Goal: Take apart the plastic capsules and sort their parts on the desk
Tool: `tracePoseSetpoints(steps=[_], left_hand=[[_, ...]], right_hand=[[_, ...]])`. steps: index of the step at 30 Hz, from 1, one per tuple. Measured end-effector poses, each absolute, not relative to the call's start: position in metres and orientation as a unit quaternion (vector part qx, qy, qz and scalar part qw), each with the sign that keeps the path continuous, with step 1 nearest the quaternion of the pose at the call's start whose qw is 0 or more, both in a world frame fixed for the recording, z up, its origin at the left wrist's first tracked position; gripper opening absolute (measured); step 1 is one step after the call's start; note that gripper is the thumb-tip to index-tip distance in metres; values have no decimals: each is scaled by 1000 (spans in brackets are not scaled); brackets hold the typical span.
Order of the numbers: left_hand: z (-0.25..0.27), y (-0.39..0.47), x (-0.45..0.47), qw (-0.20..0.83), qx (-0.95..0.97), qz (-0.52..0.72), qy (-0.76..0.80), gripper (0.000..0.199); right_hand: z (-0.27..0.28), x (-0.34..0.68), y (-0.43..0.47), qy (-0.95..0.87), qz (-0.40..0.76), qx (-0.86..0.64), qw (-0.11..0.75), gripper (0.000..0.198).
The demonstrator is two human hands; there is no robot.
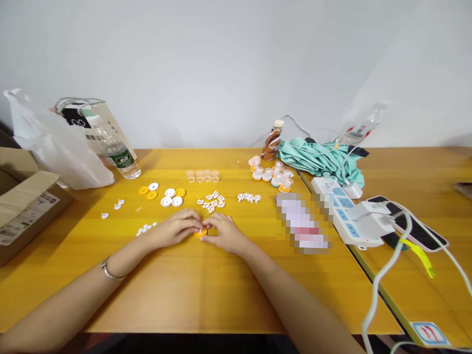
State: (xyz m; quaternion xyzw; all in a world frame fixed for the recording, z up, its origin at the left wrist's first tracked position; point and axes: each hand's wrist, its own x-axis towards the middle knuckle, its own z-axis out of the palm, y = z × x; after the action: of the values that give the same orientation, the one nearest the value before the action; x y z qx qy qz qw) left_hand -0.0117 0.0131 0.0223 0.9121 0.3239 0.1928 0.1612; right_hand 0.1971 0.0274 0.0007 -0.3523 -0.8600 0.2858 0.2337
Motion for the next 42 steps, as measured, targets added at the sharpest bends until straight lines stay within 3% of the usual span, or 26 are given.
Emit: tracePoseSetpoints(steps=[18, 32, 42], left_hand=[[32, 8, -8, 147, 931, 135, 304, 19], [31, 8, -16, 277, 888, 170, 326, 19], [39, 11, -21, 221, 905, 170, 321, 19]], right_hand=[[9, 198, 25, -875, 292, -341, 182, 20], [4, 198, 27, -867, 303, -347, 192, 24], [5, 199, 26, -864, 308, -345, 200, 27]])
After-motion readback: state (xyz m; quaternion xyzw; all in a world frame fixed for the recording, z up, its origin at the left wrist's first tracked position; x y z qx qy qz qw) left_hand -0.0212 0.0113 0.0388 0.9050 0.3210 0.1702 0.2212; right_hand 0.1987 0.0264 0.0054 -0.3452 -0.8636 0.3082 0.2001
